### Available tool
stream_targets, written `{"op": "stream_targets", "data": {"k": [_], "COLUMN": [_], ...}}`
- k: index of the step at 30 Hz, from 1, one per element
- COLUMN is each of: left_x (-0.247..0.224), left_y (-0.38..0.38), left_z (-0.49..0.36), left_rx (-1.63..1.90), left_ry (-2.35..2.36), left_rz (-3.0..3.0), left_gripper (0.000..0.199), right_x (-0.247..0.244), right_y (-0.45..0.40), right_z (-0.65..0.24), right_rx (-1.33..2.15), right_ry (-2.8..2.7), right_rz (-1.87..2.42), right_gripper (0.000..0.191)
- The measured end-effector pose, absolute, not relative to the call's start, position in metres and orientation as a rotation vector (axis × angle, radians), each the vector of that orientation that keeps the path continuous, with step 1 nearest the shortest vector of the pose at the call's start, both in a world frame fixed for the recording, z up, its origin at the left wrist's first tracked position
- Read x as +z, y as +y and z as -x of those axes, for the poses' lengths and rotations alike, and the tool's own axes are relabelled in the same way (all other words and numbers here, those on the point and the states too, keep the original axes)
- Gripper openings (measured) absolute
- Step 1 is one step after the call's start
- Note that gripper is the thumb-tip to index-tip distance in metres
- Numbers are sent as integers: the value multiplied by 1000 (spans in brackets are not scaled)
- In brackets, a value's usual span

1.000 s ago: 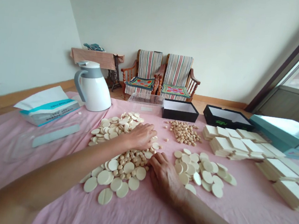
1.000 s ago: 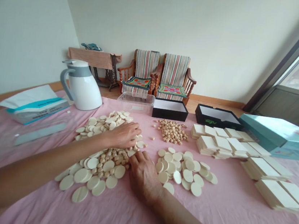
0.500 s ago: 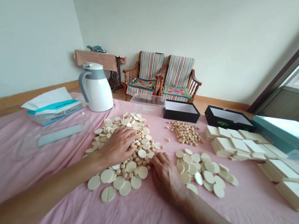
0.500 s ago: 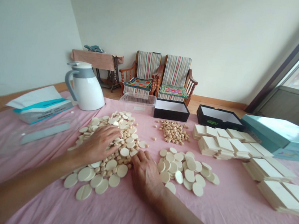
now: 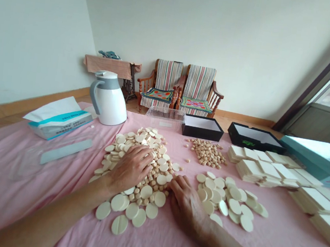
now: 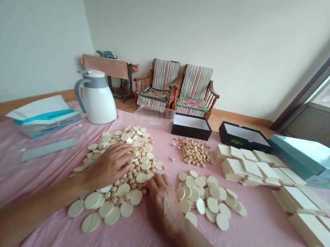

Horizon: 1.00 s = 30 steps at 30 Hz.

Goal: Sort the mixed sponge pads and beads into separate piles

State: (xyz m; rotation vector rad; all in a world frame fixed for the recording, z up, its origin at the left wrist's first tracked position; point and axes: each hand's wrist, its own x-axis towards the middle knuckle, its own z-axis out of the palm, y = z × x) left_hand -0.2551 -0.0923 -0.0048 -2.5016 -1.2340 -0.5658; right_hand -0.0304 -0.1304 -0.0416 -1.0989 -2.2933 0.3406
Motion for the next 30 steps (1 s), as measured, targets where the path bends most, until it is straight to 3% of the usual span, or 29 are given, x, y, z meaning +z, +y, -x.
{"op": "stream_targets", "data": {"k": [8,15,24,30], "left_x": [-10,-14,-14,-14], "left_y": [-91,-91,-92,-92], "left_z": [257,260,262,260], "left_rx": [-669,-740,-737,-758], "left_ry": [-1137,-1111,-1117,-1118], "left_rz": [2550,2588,2598,2609], "left_gripper": [14,11,15,12], "right_x": [-34,-4,-33,-15], "right_y": [-132,-75,-35,-1], "right_z": [31,2,-6,-38], "right_rx": [328,23,-76,-224], "right_ry": [-2238,-2292,-2482,-2232], "right_rz": [1115,1313,1523,1809], "right_gripper": [22,31,24,22]}}
